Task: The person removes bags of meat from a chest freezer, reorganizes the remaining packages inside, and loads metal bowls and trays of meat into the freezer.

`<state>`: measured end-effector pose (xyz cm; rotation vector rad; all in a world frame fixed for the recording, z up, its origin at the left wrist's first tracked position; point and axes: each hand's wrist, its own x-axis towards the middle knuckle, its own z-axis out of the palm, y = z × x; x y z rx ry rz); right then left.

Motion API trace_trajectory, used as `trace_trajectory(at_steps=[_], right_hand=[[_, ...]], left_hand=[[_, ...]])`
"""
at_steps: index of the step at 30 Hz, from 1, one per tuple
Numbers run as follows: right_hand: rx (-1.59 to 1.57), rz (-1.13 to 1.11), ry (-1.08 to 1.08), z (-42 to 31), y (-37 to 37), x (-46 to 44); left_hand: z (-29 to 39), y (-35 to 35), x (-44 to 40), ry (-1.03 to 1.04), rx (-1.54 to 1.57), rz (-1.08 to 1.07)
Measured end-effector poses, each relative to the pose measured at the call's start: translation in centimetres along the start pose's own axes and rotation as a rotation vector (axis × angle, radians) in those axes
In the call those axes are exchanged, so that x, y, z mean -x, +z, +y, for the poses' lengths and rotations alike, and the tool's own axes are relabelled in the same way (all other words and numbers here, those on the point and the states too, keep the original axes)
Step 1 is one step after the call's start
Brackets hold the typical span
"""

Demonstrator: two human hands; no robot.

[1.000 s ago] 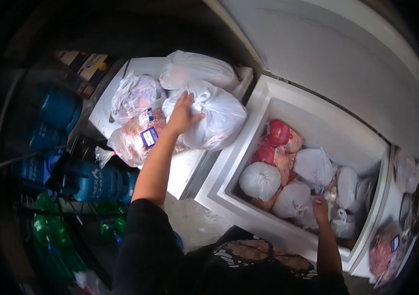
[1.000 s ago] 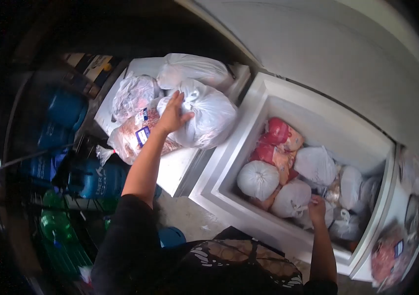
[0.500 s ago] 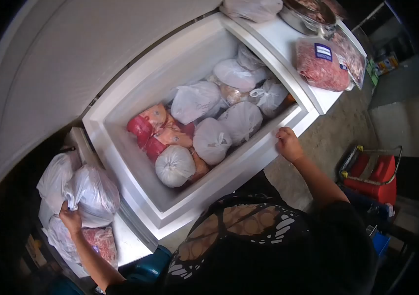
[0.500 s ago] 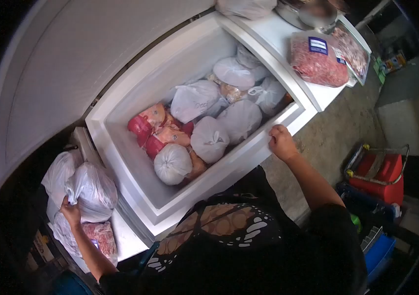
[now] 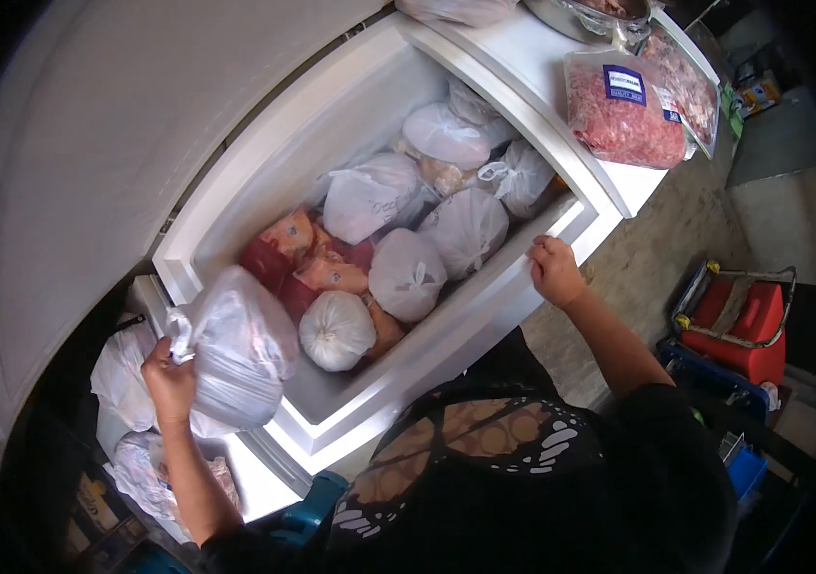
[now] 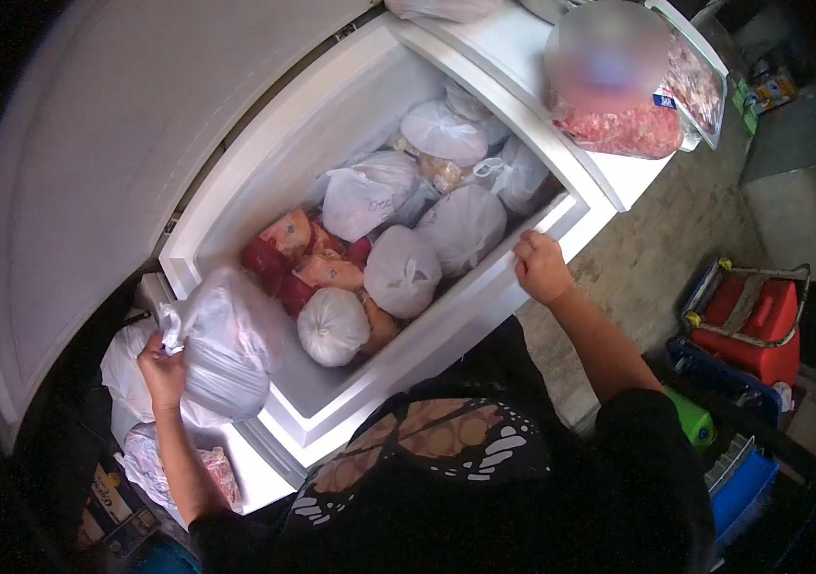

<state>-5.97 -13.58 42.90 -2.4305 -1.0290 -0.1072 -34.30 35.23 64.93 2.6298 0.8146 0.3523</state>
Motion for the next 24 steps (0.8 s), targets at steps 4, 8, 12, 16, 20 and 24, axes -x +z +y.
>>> trace_trajectory(at_steps=[4,8,12,16,20,24], right_hand=[[-0.024,0.025,0.009,-0.3,-0.4,-0.6],[-0.023,0.009,0.042,0.1,-0.2,-0.6],[-0.049,-0.04,0.063,0.5,-0.4,-0.8],[-0.061,-0.082,0.097,0.6,-0.5,-0.9],[-0.075,-0.117,0.127,0.7,-0.7,-1.7],[-0.069,-0.15,0.148,1.0,-0.2,-1.6]], left_hand=[[5.1,4.5,-1.9,0.058,0.279,-0.088],[11.2,12.4,-4.8,0.137,0.379,-0.203],[16.7,22.3,-9.4,0.289,0.524,-0.223],[20.8,31.5,-11.7,0.287,0.647,-0.345],[19.7,40.5,-12.7,0.288,0.621,-0.352],[14.5,51.1,-13.2,0.281,0.346,-0.375]])
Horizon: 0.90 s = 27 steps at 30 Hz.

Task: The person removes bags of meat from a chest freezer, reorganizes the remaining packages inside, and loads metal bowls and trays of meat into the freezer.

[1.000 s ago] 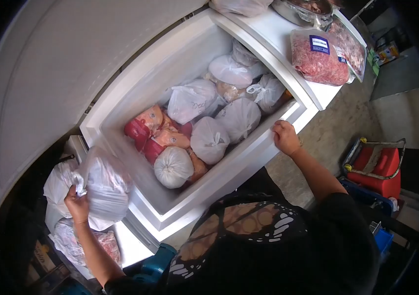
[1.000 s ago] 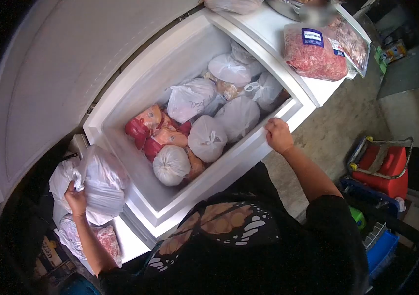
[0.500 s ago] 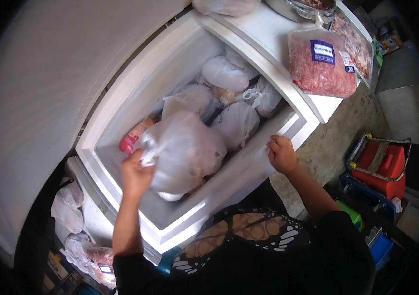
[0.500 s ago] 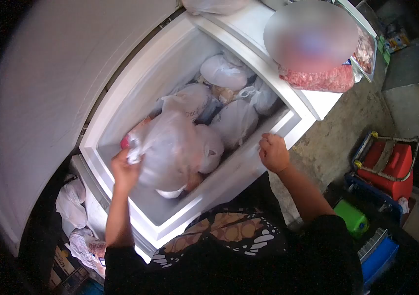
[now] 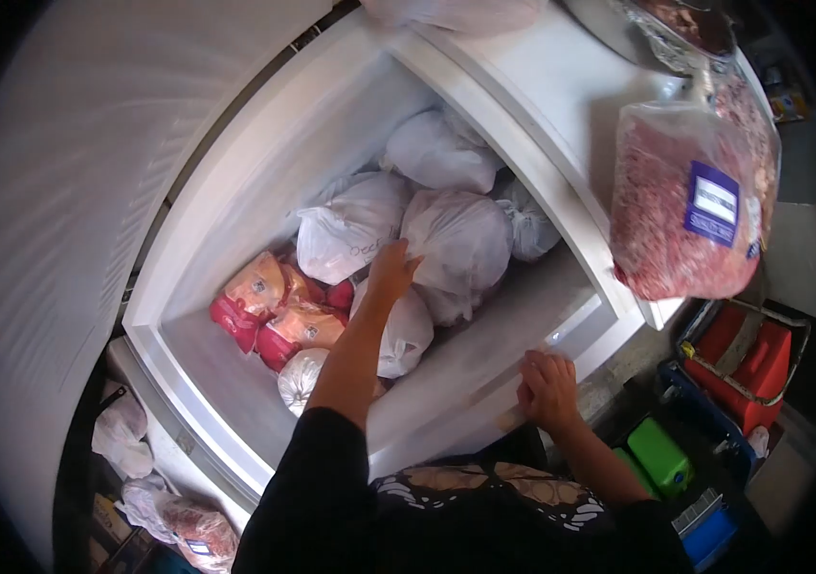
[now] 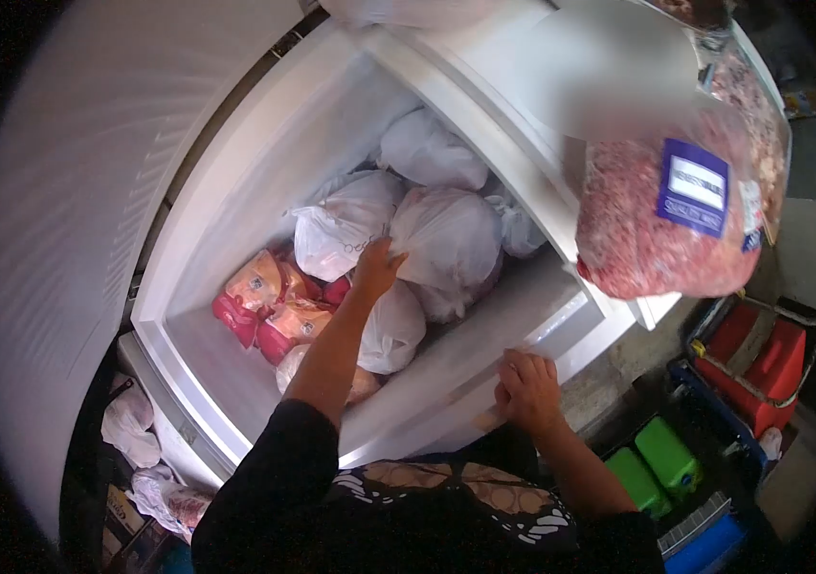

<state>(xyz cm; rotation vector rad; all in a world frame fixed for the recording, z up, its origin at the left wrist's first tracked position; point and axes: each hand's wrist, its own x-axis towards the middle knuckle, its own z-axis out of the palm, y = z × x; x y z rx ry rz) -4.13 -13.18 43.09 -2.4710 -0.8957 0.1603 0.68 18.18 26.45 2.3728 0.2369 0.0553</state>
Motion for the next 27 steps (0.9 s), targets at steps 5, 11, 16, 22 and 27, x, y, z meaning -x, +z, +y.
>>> trace_trajectory(at_steps=[5,11,16,22,27], right_hand=[[0.016,-0.028,0.014,0.0,0.2,-0.6],[0.059,-0.087,0.017,0.2,0.1,-0.6],[0.055,-0.107,0.001,0.4,0.4,-0.4],[0.05,-0.102,-0.01,0.7,0.5,-0.7],[-0.004,-0.093,-0.049,1.1,0.8,-0.7]], left_hand=[[-0.2,4.2,-2.4,-0.19,-0.054,-0.362],[4.1,8.6,-1.2,-0.226,-0.455,-0.356],[4.0,13.6,-1.2,0.09,-0.357,-0.509],[5.5,7.3,0.2,0.3,-0.286,-0.614],[3.8,11.0,0.4,0.421,-0.394,-0.666]])
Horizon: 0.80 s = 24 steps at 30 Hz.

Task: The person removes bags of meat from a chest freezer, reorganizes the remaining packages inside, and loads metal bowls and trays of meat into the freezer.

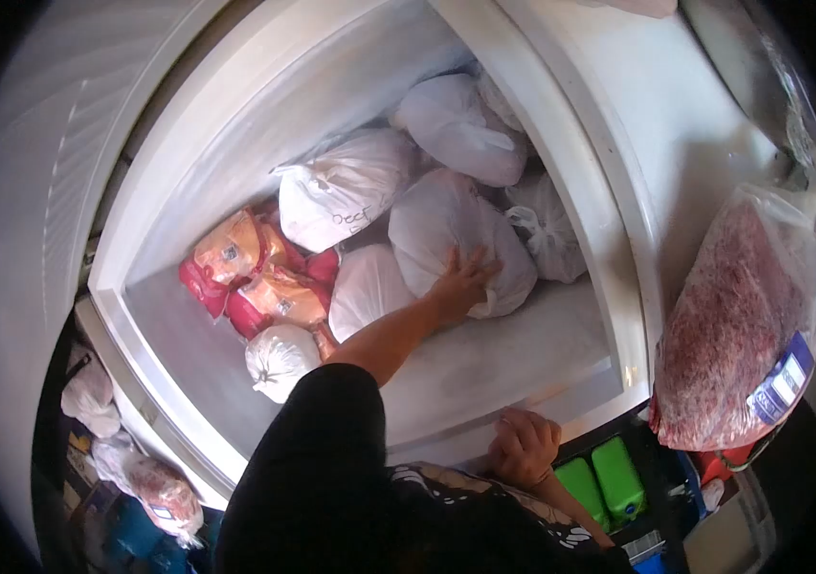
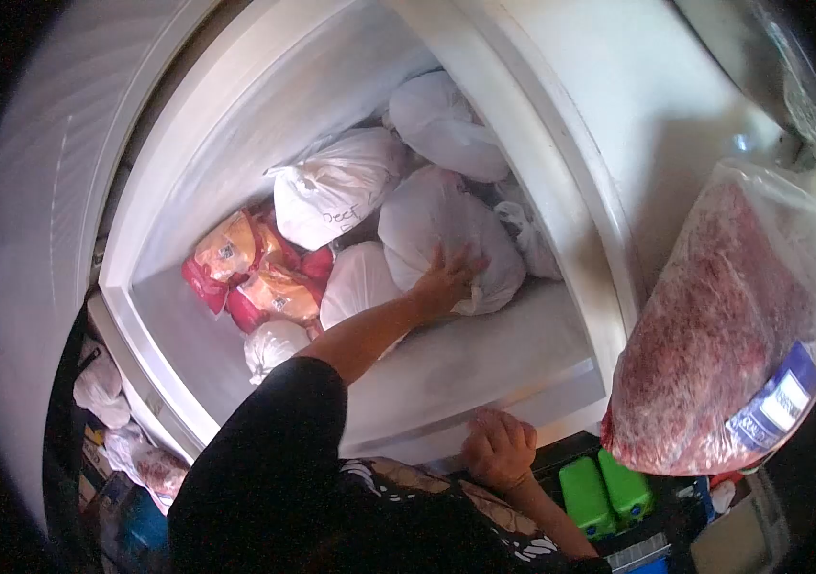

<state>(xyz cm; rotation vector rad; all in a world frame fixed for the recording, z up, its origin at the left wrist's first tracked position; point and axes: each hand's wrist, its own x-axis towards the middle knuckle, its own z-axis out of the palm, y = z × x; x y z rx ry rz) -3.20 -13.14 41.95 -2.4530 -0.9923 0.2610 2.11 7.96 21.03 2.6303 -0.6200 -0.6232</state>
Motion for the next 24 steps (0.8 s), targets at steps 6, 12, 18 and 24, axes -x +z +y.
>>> trace_trajectory(at_steps=[6,12,18,24], right_hand=[[0.015,-0.03,-0.041,-0.5,0.3,0.9],[0.163,0.007,-0.087,-1.1,0.8,1.3],[0.214,0.053,-0.138,0.3,1.8,2.2],[0.216,0.126,-0.182,-0.5,2.0,1.7]], left_hand=[[-0.2,6.0,-2.1,-0.181,-0.042,0.233],[3.0,-6.0,5.4,-0.296,0.027,0.1],[2.4,-13.8,31.3,-0.697,0.029,0.689],[11.6,-11.4,69.8,-1.719,-0.694,1.243]])
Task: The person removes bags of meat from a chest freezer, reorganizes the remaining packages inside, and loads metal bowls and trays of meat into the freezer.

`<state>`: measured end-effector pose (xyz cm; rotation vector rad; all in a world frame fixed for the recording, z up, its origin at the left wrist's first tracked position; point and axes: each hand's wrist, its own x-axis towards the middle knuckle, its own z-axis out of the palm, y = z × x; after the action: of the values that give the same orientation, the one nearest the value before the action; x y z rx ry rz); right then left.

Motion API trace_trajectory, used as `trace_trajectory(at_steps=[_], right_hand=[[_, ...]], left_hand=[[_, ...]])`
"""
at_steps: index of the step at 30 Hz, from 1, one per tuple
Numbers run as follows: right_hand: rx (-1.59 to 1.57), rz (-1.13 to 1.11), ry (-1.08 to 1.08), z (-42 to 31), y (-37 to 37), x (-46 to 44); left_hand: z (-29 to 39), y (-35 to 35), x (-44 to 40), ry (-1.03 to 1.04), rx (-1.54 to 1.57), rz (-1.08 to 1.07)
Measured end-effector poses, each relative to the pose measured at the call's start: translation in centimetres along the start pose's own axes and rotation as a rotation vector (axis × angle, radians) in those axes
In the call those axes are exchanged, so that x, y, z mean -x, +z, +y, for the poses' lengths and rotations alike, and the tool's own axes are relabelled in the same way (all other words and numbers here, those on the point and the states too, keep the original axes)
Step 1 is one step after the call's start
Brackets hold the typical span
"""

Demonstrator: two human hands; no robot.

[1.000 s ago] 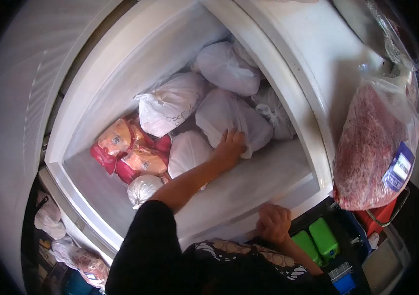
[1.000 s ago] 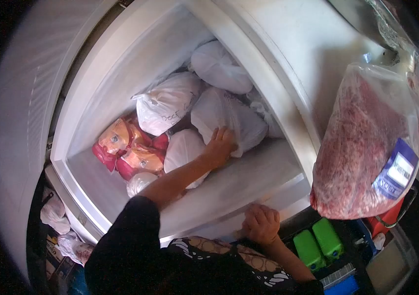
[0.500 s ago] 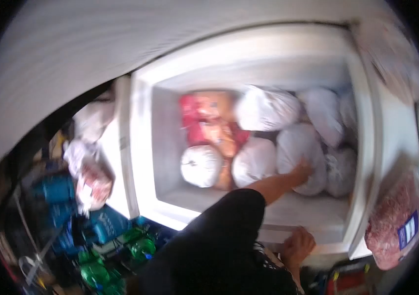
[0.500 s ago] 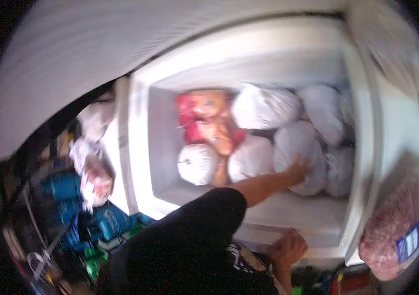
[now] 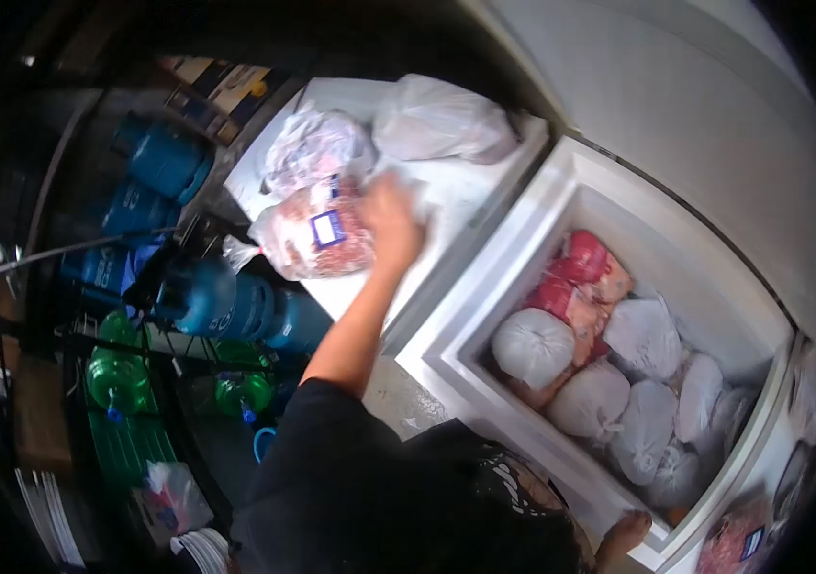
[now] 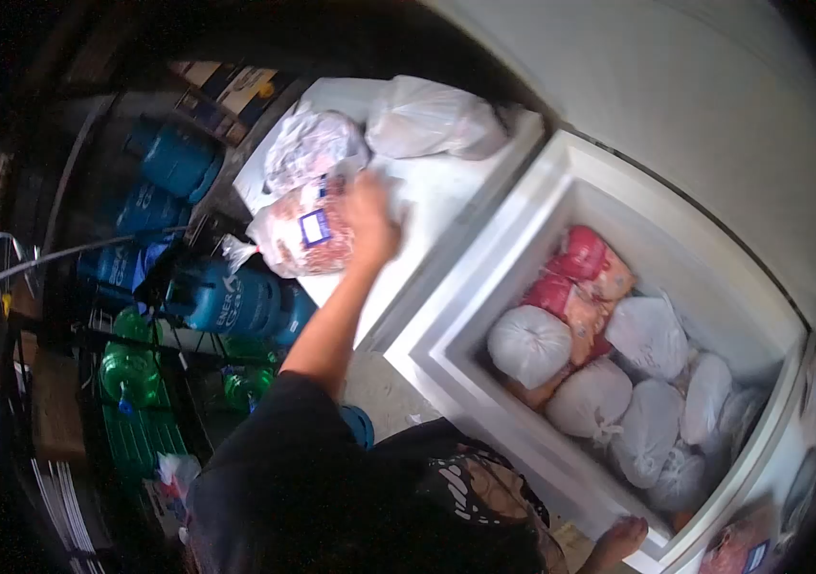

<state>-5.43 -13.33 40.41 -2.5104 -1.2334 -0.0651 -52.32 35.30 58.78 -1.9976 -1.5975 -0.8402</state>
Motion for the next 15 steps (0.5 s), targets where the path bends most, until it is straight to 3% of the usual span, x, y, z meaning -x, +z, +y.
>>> trace_trajectory(at_steps=[1,2,3,5,7,8,10,11,12,14,15], right_hand=[[-0.008,0.005,-0.004,0.0,0.0,0.0],[-0.014,0.028,-0.068,1.3,0.7,0.2],[-0.022,-0.005,-0.051,1.7,1.0,0.2],[-0.031,-0.07,-0.007,1.8,1.0,0.0],[0.0,-0.088,0.039,1.8,1.3,-0.5],[0.058,-0.107,0.078,1.9,1.7,-0.9],[0.149,-0.109,0.129,2.1,2.1,-0.6],[0.194,-0.147,-0.002,2.4,2.2,-0.9],[0.238,-0.19,-0.128,2.7,2.0,-0.6],[0.154,-0.18,0.127,1.1,1.6,-0.8],[0.146,-0.16,0.155,0.6,1.3,-0.6]], left_hand=[[-6.8,-2.0,-0.4,-0.107,-0.023,-0.002],[-10.4,-5.0,0.0,-0.151,-0.253,0.268],[-13.5,-7.5,0.5,-0.416,-0.353,0.332],[-22.0,-7.9,4.5,-0.879,-0.366,0.655],[-26.4,-8.0,7.9,-1.409,0.59,0.714],[-27.4,-8.0,8.9,-1.651,0.904,0.527],[-30.6,-6.3,10.1,-1.802,1.189,0.298],[-31.9,-5.5,10.3,-1.869,1.328,0.166],[-32.4,-5.2,9.8,-1.694,1.433,0.007],[-38.5,-0.6,12.0,-1.554,1.039,0.041],[-40.5,0.8,12.4,-1.467,0.826,0.044]])
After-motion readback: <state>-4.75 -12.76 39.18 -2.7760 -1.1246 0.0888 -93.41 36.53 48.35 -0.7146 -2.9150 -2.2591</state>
